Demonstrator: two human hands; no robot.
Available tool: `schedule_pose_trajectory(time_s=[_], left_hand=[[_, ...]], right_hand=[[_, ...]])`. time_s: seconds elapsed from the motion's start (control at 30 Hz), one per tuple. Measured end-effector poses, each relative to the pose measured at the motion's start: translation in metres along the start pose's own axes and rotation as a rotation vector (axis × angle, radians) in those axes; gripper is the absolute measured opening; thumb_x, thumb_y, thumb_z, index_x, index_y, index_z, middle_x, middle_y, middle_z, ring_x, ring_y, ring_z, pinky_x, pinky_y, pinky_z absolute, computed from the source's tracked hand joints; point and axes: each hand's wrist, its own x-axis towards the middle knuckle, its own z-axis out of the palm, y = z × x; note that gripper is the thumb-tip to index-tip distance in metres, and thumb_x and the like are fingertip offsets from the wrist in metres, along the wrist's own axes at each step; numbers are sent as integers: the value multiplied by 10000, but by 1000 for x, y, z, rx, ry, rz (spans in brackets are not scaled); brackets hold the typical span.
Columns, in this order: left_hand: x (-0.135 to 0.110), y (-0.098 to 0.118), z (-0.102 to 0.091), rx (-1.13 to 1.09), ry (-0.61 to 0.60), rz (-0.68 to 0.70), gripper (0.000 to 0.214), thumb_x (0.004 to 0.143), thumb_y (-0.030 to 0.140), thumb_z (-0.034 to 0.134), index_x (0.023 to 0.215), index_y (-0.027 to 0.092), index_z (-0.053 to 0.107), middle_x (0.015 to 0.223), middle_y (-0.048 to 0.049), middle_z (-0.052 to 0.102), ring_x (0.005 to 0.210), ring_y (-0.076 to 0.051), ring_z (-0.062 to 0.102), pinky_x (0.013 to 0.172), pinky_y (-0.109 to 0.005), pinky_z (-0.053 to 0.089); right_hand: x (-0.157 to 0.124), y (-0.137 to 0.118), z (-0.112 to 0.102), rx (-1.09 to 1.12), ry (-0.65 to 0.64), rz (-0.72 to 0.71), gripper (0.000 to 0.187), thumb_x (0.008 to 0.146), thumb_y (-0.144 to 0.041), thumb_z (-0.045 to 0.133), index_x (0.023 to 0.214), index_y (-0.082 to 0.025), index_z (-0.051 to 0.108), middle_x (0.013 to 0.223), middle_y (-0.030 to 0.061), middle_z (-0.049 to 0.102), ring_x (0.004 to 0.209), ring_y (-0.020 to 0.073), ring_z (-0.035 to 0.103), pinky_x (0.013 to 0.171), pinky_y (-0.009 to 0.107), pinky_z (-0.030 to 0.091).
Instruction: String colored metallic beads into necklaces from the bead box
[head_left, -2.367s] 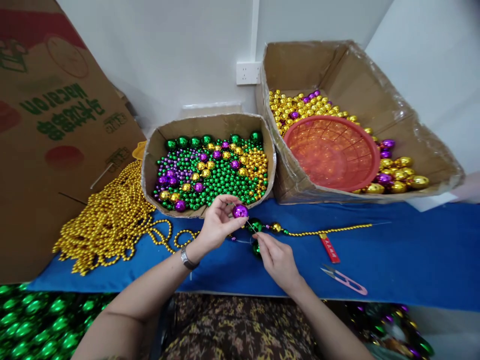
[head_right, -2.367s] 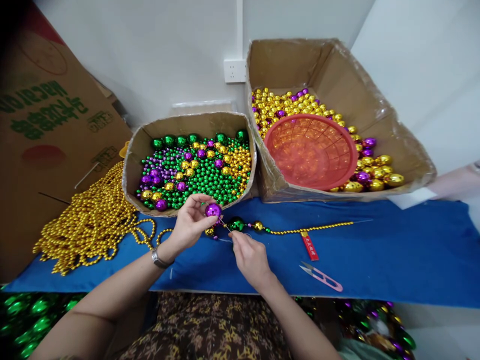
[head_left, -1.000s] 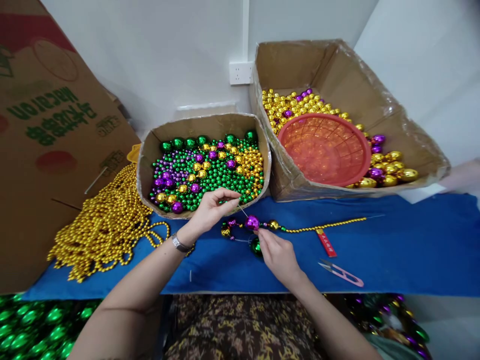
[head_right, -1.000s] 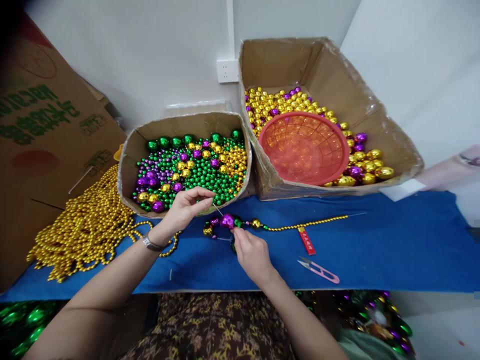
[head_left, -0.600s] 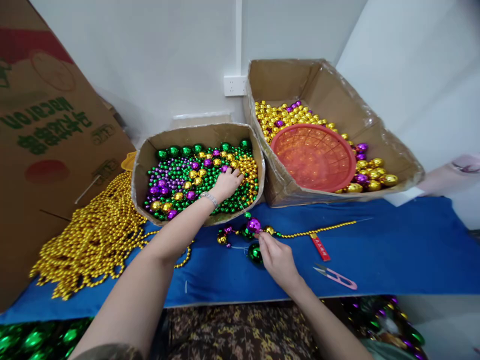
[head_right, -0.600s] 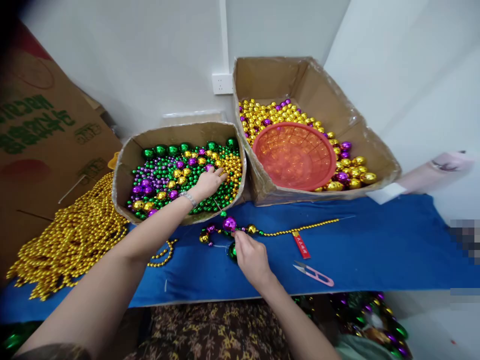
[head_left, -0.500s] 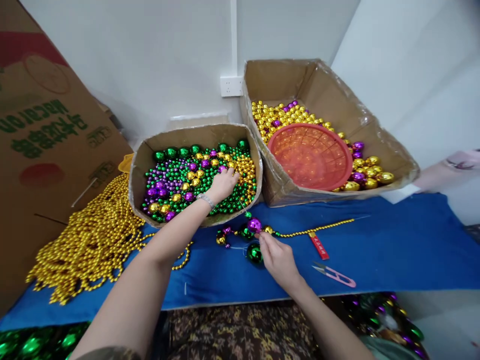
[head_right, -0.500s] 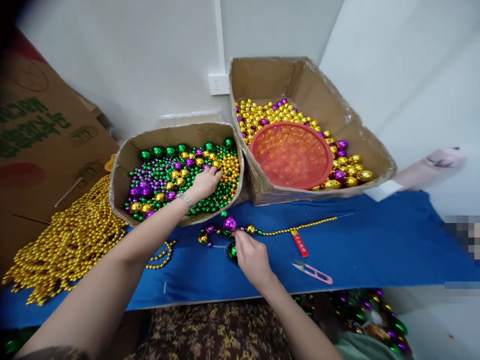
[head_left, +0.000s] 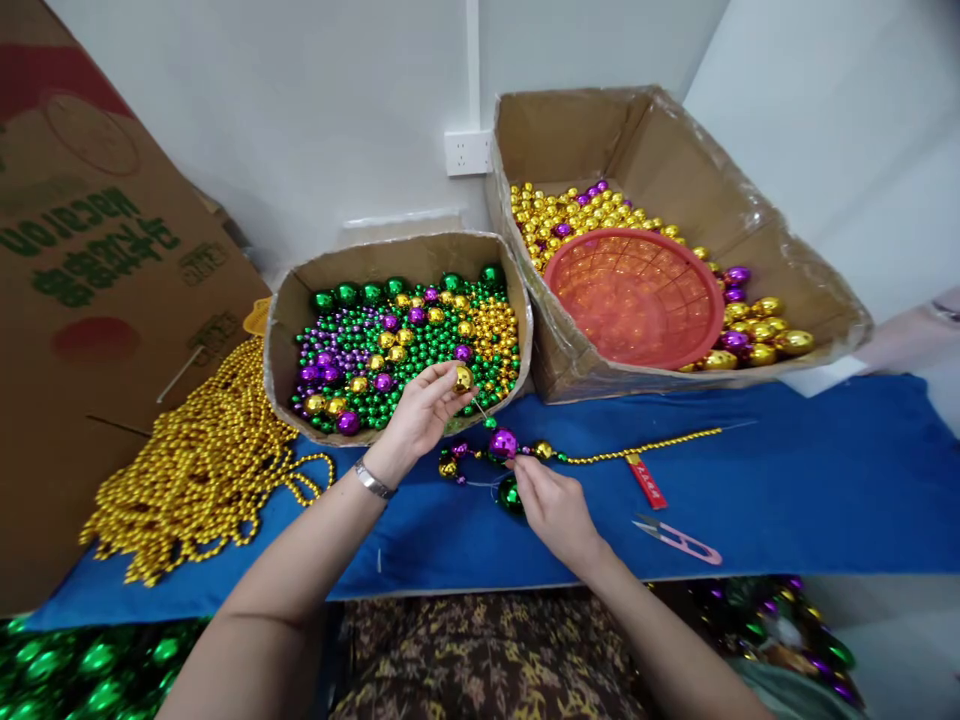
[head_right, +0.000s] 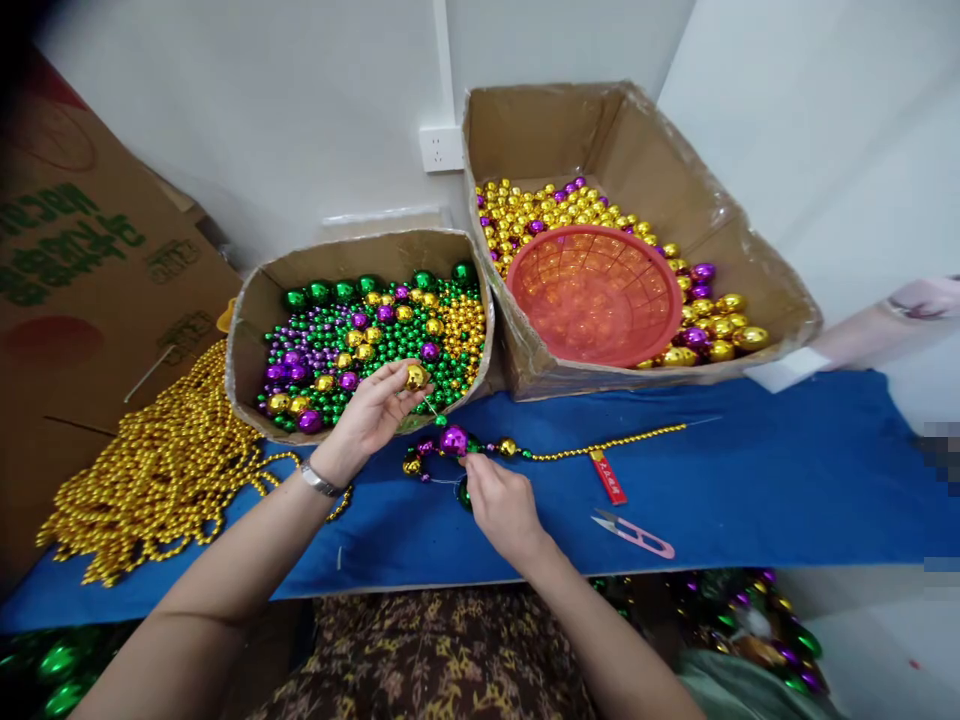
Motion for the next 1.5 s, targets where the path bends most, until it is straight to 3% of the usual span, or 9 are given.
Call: schedule_pose_trajectory(time_s=[0.27,0.53,0.73,0.97,1.07,1.23,1.37,1.5], left_hand=[[-9,0,-1,53,-22,50,283,725,275,785,964,161,687,896,-20,656,777,-115,652,766,-279,569],[-30,-17,-1,263,-73,121,389,691,250,813,1043,182,662,918,-37,698,818,-132,646,753,-255,542],[-36,-20,-6,279,-38,147,396,675,236,822,1026,175,650,928,-37,700,857,-131,643,804,-257,525],[-43,-23,-4,257,-17,157,401,661,229,827,1004,169,628,917,-36,702,846,-137,652,781,-259,526],[-49,-23,-3,290,-32,157,405,660,225,826,1001,169,616,911,-34,696,848,-139,649,780,-258,525],[-52,-20,-3,295,-44,150,406,666,227,821,1004,167,604,908,-36,689,835,-134,643,752,-244,526],[-56,-19,-5,290,-55,139,385,682,234,813,1002,164,610,907,-42,692,842,-140,646,755,-249,530],[-62,-9,-7,345,-213,146,389,756,299,758,1097,174,619,1031,-85,689,946,-182,649,812,-293,537]], right_hand=[[-2,2,-1,-35,-19,-13,247,983,-184,381,1021,-187,625,930,58,750,805,172,727,711,234,538],[3,2,0,-9,21,14,255,997,-253,404,999,-178,647,864,65,729,766,181,699,723,273,536],[-1,4,-3,95,43,15,248,986,-254,424,1076,-181,644,962,92,673,890,190,670,802,303,551],[-6,1,-1,252,0,158,233,975,-291,449,1068,-205,644,936,82,658,737,170,677,691,290,564],[-6,3,3,384,-29,289,209,944,-357,510,983,-212,654,902,71,675,737,186,681,677,301,562],[-9,6,17,898,-119,530,334,854,-472,631,1058,-208,613,825,23,644,670,146,655,633,289,575],[-11,2,23,1068,-89,573,359,823,-446,685,1089,-226,589,835,4,625,657,112,625,632,263,560],[-12,1,22,1104,-51,552,338,836,-414,682,1102,-233,580,824,1,620,641,103,605,610,248,541]])
